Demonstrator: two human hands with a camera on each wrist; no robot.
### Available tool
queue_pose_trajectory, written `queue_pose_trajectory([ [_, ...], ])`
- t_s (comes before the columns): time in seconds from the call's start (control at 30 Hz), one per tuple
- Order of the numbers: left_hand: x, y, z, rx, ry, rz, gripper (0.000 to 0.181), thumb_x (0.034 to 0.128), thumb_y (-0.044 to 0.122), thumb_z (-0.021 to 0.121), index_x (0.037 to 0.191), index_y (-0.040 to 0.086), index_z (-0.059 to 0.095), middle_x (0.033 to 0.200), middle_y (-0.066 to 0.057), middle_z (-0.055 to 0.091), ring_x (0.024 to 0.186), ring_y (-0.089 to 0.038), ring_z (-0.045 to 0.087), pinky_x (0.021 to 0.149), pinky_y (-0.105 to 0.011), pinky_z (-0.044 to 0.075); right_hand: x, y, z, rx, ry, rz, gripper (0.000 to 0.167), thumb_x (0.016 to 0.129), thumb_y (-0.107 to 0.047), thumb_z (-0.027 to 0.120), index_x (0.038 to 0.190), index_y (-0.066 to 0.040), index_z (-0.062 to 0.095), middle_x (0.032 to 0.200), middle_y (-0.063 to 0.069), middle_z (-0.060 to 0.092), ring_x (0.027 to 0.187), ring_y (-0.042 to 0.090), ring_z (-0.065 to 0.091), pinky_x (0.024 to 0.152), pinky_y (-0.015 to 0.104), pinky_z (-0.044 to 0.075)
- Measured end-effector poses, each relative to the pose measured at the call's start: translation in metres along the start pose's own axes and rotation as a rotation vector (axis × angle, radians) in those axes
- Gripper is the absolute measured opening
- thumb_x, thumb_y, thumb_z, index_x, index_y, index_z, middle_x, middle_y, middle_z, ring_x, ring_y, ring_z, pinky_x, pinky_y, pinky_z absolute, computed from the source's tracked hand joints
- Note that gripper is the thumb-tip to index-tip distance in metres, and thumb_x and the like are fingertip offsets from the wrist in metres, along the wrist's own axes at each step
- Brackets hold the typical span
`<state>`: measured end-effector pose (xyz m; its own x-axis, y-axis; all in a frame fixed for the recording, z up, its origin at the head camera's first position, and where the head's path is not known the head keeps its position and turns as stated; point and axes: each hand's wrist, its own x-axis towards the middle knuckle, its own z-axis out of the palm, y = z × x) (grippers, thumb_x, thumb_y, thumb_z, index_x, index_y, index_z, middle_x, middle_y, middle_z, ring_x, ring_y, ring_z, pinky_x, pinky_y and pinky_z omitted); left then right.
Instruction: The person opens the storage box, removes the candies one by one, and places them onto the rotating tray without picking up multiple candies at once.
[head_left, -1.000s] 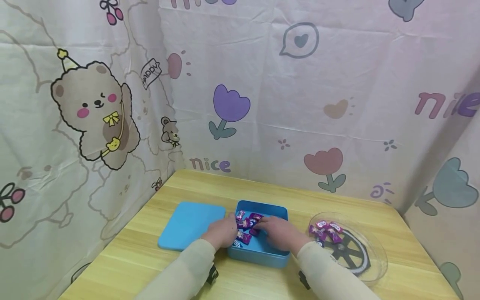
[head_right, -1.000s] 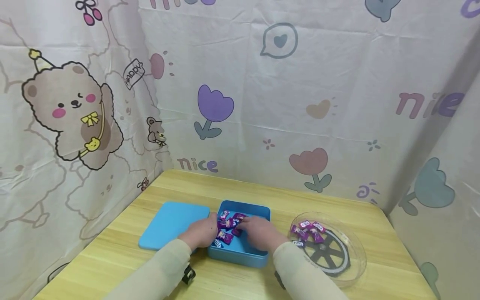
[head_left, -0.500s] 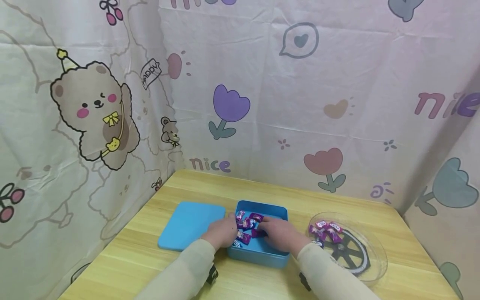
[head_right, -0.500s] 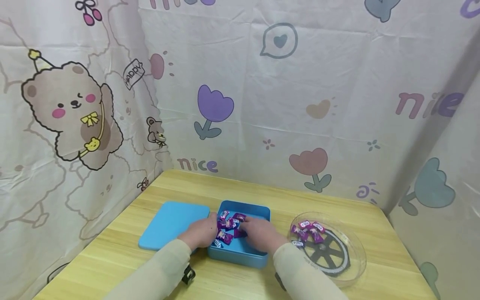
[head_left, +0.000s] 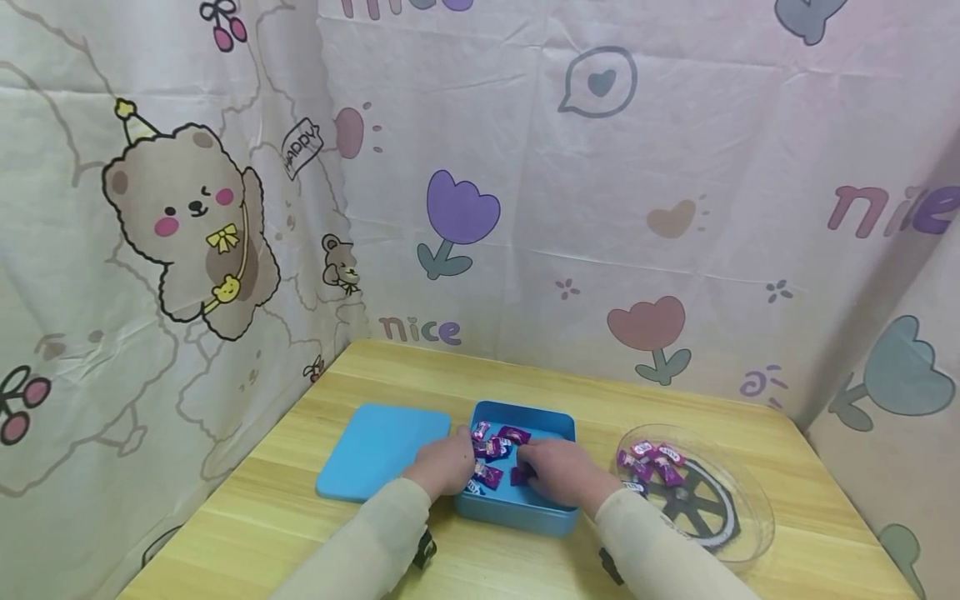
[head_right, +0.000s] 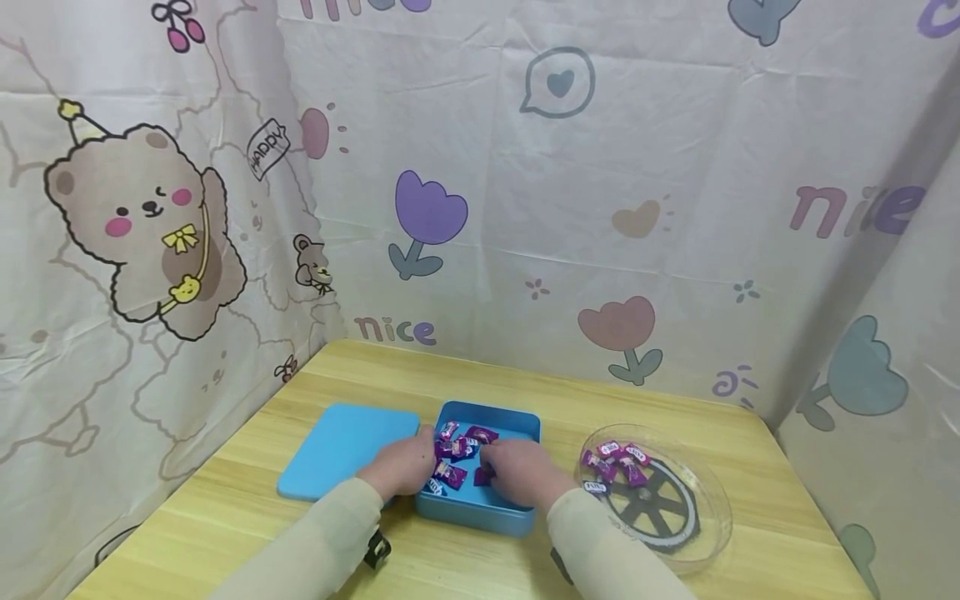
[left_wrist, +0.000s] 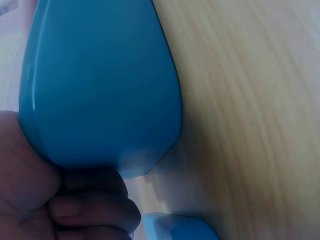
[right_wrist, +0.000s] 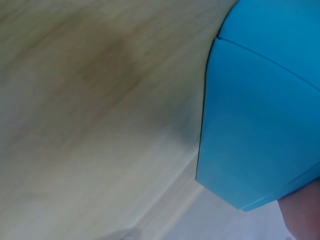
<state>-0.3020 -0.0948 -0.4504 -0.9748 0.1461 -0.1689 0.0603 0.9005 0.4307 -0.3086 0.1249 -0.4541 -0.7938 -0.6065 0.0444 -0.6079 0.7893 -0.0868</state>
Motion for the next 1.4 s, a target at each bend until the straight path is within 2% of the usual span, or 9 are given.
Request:
queue_pose_trajectory([
  [0.17,0.000,-0.001,0.001,0.035,0.002,0.014,0.056,0.1037,0.020,0.054,0.150,-0.004,0.035,0.124,-0.020,0.063,0.089,-0.029,0.057,0.085,-0.051,0.051,-0.001,0.002,-0.003,0.017,0.062,-0.021,0.010,0.091,-0.024,0.077,0.097,-0.025,0.069,0.083,-0.015,0.061,0.077,0.007,0.053,0.078,0.032,0.054],
  [0.33,0.000,0.000,0.000,0.011,-0.002,0.008,0.056,0.1037,0.019,0.055,0.150,-0.003,0.035,0.121,-0.019,0.063,0.086,-0.029,0.056,0.079,-0.049,0.051,-0.004,0.007,-0.019,0.047,0.133,-0.024,0.013,0.090,-0.021,0.077,0.100,-0.024,0.069,0.088,-0.013,0.063,0.080,0.008,0.056,0.077,0.032,0.054],
  [0.43,-0.001,0.000,-0.001,0.005,-0.001,0.009,0.055,0.1035,0.019,0.055,0.150,-0.003,0.035,0.119,-0.019,0.062,0.085,-0.029,0.056,0.077,-0.049,0.051,-0.007,0.014,-0.032,0.064,0.138,0.008,0.015,0.089,-0.020,0.077,0.102,-0.024,0.069,0.090,-0.013,0.063,0.080,0.007,0.056,0.076,0.031,0.054],
  [0.7,0.000,-0.001,-0.001,0.023,0.004,0.005,0.057,0.1029,0.019,0.057,0.150,-0.003,0.035,0.125,-0.020,0.061,0.089,-0.029,0.056,0.086,-0.051,0.052,-0.023,0.033,-0.053,0.082,0.161,0.132,0.018,0.089,-0.019,0.078,0.103,-0.026,0.070,0.092,-0.016,0.065,0.083,0.005,0.059,0.079,0.031,0.055],
  [0.9,0.000,-0.001,0.000,0.022,0.003,0.016,0.056,0.1030,0.020,0.057,0.149,-0.003,0.036,0.119,-0.018,0.063,0.086,-0.029,0.056,0.079,-0.049,0.052,-0.043,0.049,-0.060,0.062,0.183,0.141,0.018,0.087,-0.013,0.077,0.095,-0.025,0.067,0.084,-0.016,0.060,0.075,0.006,0.055,0.073,0.031,0.052],
  [1.13,0.001,0.001,0.002,-0.007,-0.003,0.007,0.053,0.1030,0.020,0.057,0.147,-0.002,0.038,0.113,-0.017,0.062,0.085,-0.029,0.055,0.077,-0.048,0.051,-0.075,0.075,-0.067,0.037,0.136,0.193,0.020,0.084,-0.011,0.076,0.094,-0.024,0.065,0.079,-0.015,0.057,0.070,0.007,0.052,0.067,0.033,0.049],
  [1.27,0.000,0.001,0.001,0.001,-0.008,0.007,0.054,0.1031,0.020,0.057,0.148,-0.002,0.037,0.115,-0.017,0.062,0.085,-0.029,0.055,0.077,-0.047,0.051,-0.093,0.095,-0.066,0.025,0.114,0.237,0.020,0.083,-0.010,0.076,0.093,-0.023,0.064,0.077,-0.014,0.055,0.066,0.007,0.051,0.063,0.033,0.048],
  [1.4,0.000,0.001,0.000,0.006,-0.004,-0.002,0.054,0.1039,0.021,0.055,0.150,-0.002,0.036,0.117,-0.017,0.062,0.086,-0.029,0.055,0.079,-0.048,0.051,-0.108,0.119,-0.063,-0.010,0.118,0.257,0.021,0.082,-0.008,0.077,0.092,-0.020,0.064,0.078,-0.012,0.058,0.068,0.009,0.055,0.065,0.038,0.051],
])
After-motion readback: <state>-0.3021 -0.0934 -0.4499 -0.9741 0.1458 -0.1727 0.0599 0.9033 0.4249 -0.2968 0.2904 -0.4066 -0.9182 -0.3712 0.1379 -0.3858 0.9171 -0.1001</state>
